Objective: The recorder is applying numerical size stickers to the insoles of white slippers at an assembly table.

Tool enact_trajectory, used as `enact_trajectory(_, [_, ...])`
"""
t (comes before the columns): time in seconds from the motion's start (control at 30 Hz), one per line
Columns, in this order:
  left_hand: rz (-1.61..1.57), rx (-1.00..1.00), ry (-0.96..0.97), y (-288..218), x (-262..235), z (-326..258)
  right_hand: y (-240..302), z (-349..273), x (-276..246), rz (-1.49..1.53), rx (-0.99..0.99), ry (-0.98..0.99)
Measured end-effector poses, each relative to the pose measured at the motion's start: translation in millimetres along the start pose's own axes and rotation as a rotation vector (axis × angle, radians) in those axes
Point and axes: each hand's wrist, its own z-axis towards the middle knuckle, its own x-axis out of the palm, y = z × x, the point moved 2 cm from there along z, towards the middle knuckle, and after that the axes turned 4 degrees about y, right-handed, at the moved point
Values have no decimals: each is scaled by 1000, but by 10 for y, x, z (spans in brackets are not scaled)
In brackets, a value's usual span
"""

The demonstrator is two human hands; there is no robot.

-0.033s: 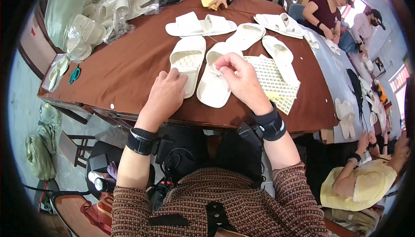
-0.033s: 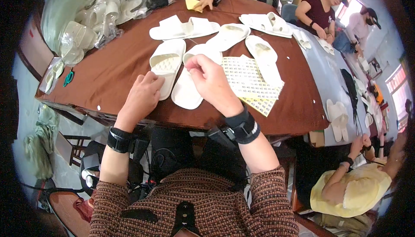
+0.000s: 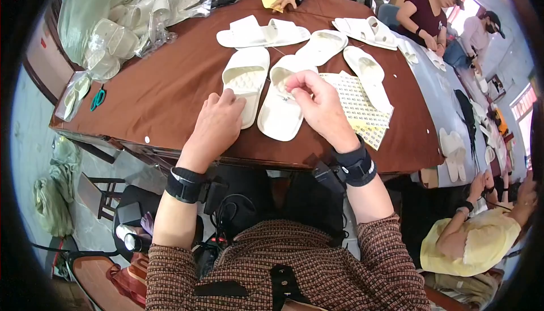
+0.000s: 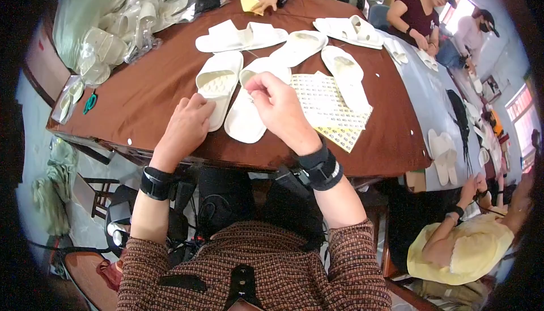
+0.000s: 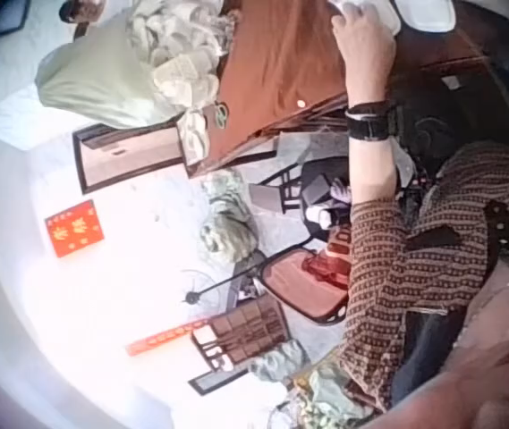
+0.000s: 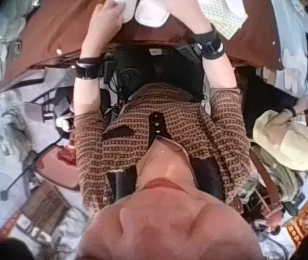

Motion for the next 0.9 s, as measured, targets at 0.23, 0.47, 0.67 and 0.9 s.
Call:
enact_trajectory(0.23, [121, 68, -4, 13, 26, 46, 52, -216, -249, 20, 53, -71])
enact_trajectory(0.47, [146, 69, 16, 30, 2, 77, 11, -429, -359, -114, 7, -138])
enact_trajectory(0.67, [58, 50, 36, 23, 13, 58, -45, -537, -566, -102, 27, -227])
enact_trajectory(0.9, [31, 22, 79, -11, -62, 79, -230, -695, -941, -249, 78, -323])
